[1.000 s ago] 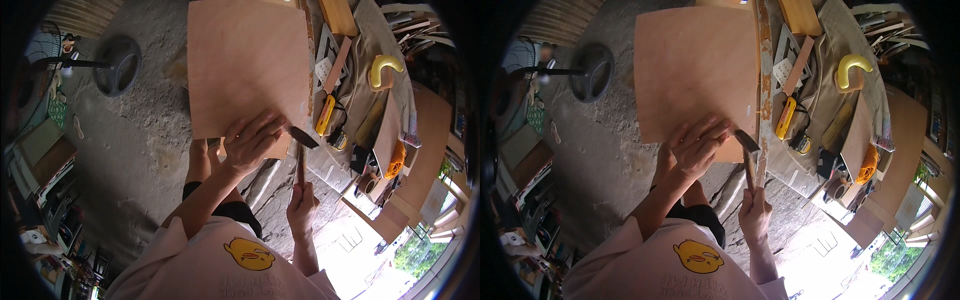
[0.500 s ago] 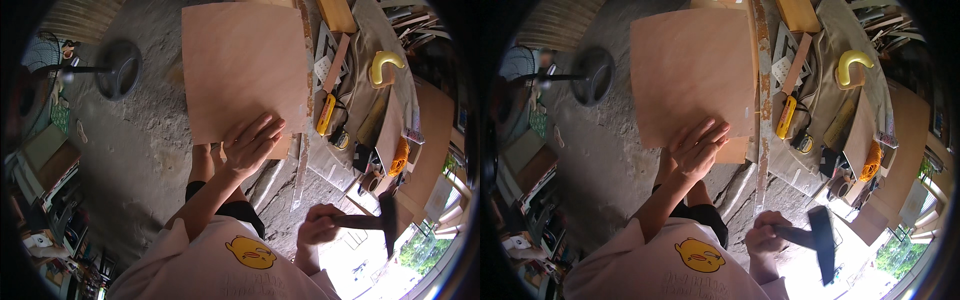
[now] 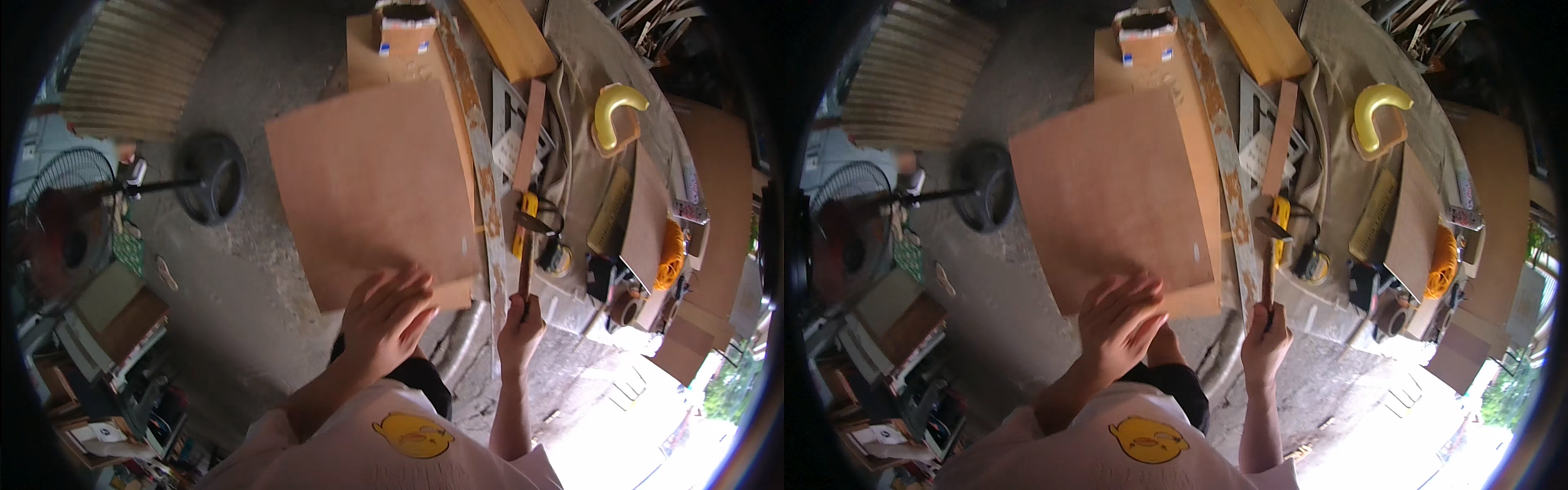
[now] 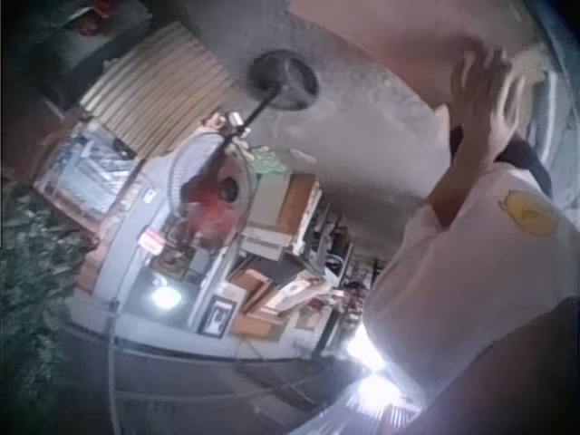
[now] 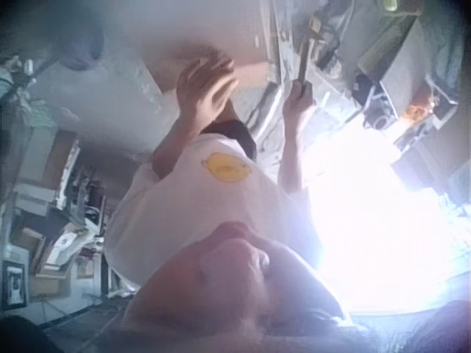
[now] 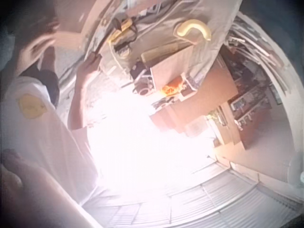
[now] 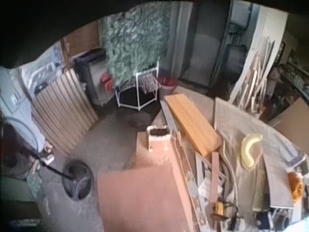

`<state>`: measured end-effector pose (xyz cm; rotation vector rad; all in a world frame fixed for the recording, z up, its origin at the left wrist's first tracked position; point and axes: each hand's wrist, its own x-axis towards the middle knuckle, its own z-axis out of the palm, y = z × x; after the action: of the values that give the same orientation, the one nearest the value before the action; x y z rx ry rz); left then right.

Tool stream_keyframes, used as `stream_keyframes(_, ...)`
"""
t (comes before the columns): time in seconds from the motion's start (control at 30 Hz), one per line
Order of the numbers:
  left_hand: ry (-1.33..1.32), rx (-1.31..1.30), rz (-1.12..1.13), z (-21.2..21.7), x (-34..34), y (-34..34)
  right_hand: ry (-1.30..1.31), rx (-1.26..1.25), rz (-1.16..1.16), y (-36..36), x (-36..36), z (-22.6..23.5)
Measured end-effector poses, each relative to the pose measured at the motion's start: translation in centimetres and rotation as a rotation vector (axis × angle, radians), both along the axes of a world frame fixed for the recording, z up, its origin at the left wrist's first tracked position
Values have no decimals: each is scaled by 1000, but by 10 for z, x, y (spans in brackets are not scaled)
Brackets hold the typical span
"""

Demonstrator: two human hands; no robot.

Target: The person assembles a small wooden box by aligning pre-cut wooden panels and securing them with nails. They use a hammer to drive nails into the joints, repeatedly adjusting the panels to ensure alignment. The person briefly moves a larger board aside to access the workspace.

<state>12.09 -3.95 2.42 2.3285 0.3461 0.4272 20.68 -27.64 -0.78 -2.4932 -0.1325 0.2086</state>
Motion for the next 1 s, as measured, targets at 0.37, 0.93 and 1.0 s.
stream_keyframes(0.37, 123, -8, -202, -1, 194, 237, 198, 249, -201, 68, 80, -42)
stream_keyframes(0.93, 168, 356, -544, -101, 288, 218, 201, 270, -185, 110, 118, -55)
stream_keyframes(1.0, 199, 325, -517, -100, 290, 211, 206, 272, -194, 109, 118, -54)
